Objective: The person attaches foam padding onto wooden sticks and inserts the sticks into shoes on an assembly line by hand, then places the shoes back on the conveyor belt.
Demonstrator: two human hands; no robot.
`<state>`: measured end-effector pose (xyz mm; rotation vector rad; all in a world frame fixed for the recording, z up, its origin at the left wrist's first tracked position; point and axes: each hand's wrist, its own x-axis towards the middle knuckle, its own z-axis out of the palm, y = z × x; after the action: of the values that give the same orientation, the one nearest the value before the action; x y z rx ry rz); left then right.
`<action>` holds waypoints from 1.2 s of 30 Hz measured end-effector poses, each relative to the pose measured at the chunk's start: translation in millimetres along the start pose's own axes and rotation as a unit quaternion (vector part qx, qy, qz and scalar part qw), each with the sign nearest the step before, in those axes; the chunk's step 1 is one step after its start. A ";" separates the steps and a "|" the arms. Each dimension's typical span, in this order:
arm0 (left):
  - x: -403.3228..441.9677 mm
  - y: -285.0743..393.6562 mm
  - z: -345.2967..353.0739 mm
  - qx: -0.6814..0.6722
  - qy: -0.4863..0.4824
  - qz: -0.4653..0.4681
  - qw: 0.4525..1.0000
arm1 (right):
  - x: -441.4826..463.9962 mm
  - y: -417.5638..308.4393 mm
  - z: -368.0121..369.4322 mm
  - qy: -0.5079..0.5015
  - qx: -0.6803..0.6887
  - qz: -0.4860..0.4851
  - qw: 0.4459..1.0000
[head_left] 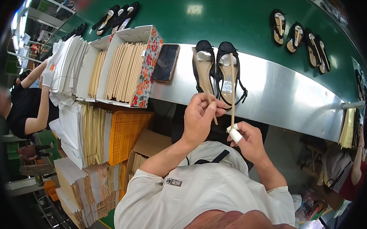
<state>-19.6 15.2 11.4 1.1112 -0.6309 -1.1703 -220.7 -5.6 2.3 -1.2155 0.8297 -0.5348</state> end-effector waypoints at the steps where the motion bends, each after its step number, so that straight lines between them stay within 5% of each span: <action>1: -0.1 -2.5 0.4 0.015 -0.003 0.021 1.000 | 0.7 -2.4 -1.6 0.003 0.025 0.020 0.999; 6: 3.5 -8.6 5.3 0.262 -0.057 0.099 0.958 | 11.1 -5.1 -11.2 -0.008 0.100 0.108 0.989; 8: 16.4 -12.2 10.0 0.420 -0.072 0.204 0.881 | 16.7 -6.1 -12.2 -0.003 0.181 0.117 0.977; 9: 18.7 -7.7 15.6 0.420 -0.083 0.145 0.892 | 19.1 -6.8 -11.9 0.006 0.198 0.129 0.972; 16: 26.3 -20.9 6.6 0.457 -0.120 0.188 0.861 | 24.6 -2.9 -12.8 -0.003 0.215 0.132 0.968; 36: 25.5 -8.4 10.7 0.381 -0.116 0.072 0.914 | 41.1 9.0 -8.2 0.033 0.210 0.095 0.973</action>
<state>-24.0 -12.3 4.0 1.5467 -1.4093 -0.9438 -203.0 -38.8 -18.2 -0.7260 0.8285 -0.5608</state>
